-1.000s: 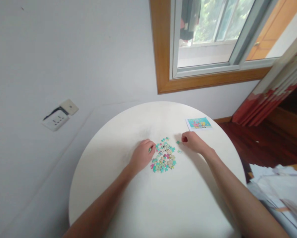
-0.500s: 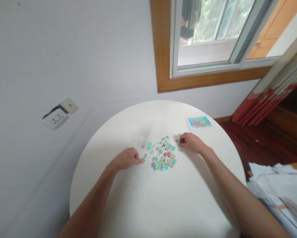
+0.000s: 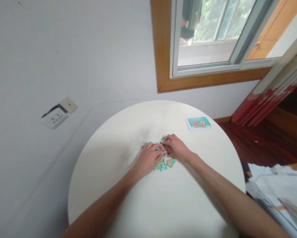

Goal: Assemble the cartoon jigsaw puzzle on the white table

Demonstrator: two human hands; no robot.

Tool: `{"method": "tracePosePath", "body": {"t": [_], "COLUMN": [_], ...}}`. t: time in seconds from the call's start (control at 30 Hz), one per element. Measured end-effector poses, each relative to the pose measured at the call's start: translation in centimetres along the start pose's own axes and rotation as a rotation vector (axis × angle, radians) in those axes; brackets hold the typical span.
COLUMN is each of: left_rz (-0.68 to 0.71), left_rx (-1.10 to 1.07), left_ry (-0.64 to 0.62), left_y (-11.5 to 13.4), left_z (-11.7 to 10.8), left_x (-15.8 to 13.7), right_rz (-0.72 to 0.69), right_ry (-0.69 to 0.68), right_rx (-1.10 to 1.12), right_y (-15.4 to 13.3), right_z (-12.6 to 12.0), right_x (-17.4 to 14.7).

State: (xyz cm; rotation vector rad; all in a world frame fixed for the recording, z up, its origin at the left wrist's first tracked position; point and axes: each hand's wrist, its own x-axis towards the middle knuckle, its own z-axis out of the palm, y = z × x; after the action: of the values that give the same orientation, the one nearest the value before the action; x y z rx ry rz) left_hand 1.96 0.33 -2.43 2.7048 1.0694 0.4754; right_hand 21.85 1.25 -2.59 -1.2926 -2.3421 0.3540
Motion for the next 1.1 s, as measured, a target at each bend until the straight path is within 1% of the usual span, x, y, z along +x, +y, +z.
{"method": "tracePosePath", "body": {"t": [0.1,0.27,0.33,0.4,0.5,0.63,0.73,0.83,0.93,1.0,1.03,1.1], "left_rz": [-0.005,-0.067,-0.091,-0.108,-0.093,-0.045,-0.026,-0.032,-0.083,-0.156,-0.209,-0.368], "left_rx": [-0.043,-0.111,-0.132,-0.133,-0.076,0.04,0.055,0.006,-0.108,-0.198,-0.239,-0.298], "left_ry": [0.026,0.095,0.118,0.146,0.151,0.059,0.031,0.041,0.051,0.032,-0.002,-0.048], "left_y": [-0.1,0.0,0.0,-0.1,-0.1,-0.2,-0.2,-0.4,-1.0,-1.9,-2.4,-3.7], "left_z": [0.2,0.8,0.9,0.9,0.8,0.5,0.3,0.1,-0.9,-2.0,-2.7,-4.1], "left_x": [0.2,0.7,0.8,0.8,0.6,0.3,0.5,0.8,0.8,0.3,0.0,-0.9], "right_rz": [0.022,0.044,0.048,0.087,0.237,0.524,0.629,0.651,0.61,0.572,0.558,0.548], "right_ry": [-0.016,-0.027,-0.003,0.055,0.118,0.082,0.064,0.041,0.029,0.024,0.017,-0.002], "right_rx": [-0.029,-0.065,-0.072,-0.077,-0.096,-0.102,-0.141,-0.212,-0.293,-0.328,-0.339,-0.347], "right_y": [0.3,0.4,0.2,0.2,1.0,3.4,4.6,4.4,3.5,2.9,2.8,2.5], "right_z": [0.6,0.6,0.3,-0.5,-2.3,-4.8,-5.6,-5.6,-5.2,-5.0,-4.9,-4.8], "right_x": [0.3,0.7,0.9,0.9,0.3,-1.1,-1.8,-1.7,-1.2,-1.0,-0.9,-0.8]}}
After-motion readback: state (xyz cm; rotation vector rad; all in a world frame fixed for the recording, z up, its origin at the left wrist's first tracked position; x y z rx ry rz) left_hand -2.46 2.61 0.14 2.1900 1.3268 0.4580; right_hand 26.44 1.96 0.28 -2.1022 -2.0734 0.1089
